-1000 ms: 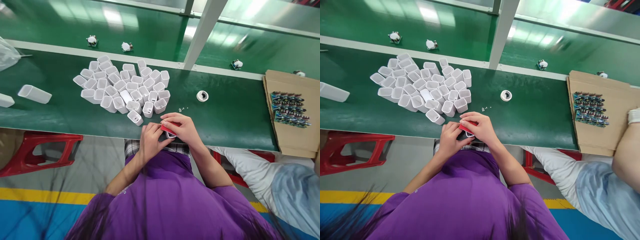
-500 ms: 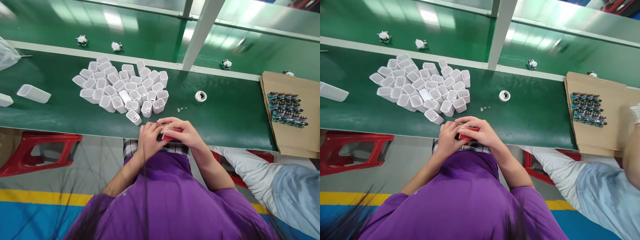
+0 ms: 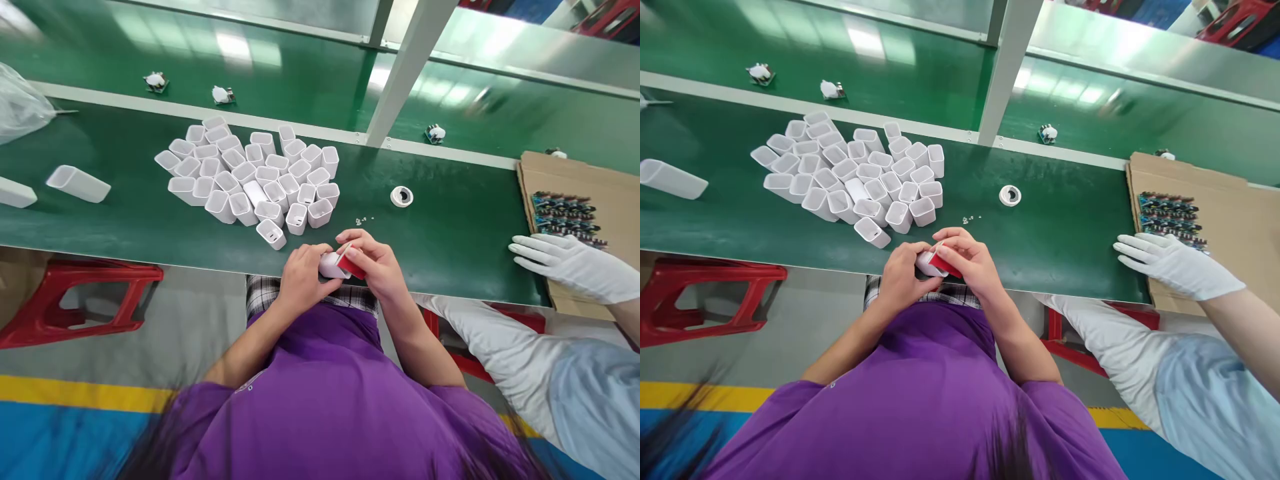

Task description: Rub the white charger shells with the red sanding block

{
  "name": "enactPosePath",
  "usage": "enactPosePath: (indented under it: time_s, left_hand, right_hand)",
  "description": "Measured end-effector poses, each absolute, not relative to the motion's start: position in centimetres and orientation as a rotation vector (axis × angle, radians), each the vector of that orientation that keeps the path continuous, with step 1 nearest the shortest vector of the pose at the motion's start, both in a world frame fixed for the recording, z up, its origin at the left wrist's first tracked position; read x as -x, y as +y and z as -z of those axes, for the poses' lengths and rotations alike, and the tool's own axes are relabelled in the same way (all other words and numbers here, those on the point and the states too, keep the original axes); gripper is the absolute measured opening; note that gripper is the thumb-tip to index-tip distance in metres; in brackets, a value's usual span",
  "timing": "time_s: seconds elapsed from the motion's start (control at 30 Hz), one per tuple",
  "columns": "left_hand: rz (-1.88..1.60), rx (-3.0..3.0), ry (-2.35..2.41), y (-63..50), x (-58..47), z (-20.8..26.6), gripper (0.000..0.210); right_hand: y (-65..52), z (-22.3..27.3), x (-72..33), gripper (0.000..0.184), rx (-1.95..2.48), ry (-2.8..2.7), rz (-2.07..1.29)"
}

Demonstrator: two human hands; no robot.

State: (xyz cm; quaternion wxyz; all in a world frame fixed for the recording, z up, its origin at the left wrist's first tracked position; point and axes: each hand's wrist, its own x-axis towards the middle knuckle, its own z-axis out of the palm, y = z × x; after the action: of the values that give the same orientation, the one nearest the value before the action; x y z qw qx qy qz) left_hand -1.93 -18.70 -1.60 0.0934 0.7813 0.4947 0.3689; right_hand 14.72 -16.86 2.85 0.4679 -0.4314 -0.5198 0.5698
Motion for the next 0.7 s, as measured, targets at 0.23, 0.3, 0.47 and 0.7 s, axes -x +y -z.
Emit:
enactPosePath:
  time_s: [0.23,0.3,0.47,0.7]
  left_hand:
    - [-1.075,-2.531,1.471,-18.8,1.8,2.2,0.018]
    - [-1.099,-2.570,1.435,-18.8,1.6,2.2,0.020]
    - [-1.062,-2.529,1.421,-19.0,1.3,2.0,0.015]
    - [-1.102,-2.557,1.464,-18.8,1.1,2.2,0.019]
  right_hand:
    - [-17.2,-2.1,-13.0,0.018,1.126,-1.486,-1.060]
    - [-16.4,-1.6,-13.4,0.019,1.222,-1.420,-0.990]
    - [-16.2,-2.0,-15.1,0.025,1.071,-1.211,-1.368]
    - [-17.6,-3.1,-13.4,0.011,1.091,-1.483,-1.137]
